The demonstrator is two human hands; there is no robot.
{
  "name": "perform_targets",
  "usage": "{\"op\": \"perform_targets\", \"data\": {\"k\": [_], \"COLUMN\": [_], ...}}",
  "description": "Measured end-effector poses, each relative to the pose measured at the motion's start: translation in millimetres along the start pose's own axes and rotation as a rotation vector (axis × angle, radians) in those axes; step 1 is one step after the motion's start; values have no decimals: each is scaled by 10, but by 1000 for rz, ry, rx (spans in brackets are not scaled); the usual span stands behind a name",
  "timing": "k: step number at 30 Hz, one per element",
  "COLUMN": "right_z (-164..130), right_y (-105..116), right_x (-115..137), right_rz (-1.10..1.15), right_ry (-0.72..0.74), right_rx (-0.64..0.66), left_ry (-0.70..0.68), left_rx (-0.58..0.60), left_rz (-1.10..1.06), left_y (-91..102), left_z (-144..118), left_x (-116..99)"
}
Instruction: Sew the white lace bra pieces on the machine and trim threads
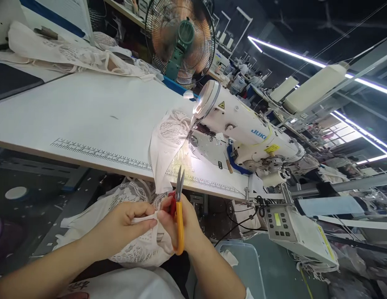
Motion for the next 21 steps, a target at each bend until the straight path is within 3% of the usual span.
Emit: {"op": "perform_targets", "data": {"k": [4,8,11,21], "right_z": [-208,-523,-606,-591], "right_y": [-109,-157,-142,-58], "right_x": [-145,-298,-342,-404], "right_rz": [27,-137,-271,-504], "right_ry": [-103,-186,-195,-197], "right_rx": [344,645,701,690], "left_ry": [103,145,180,345], "left_rx": [79,80,67,75], "left_rz": [-96,-92,-49,-71], "left_y": [-3,18,25,22], "left_z": [40,104,153,187], "left_x": [126,238,293,386]}}
Point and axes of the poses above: each hand's wrist, its own z-axis towards the middle knuckle, its own y-axis out of the back of the hand, x = y × z, the point moved 10 cm from there along z, towards the middle knuckle, and after that the axes turned 14 degrees about y, right-handed, at the moved point
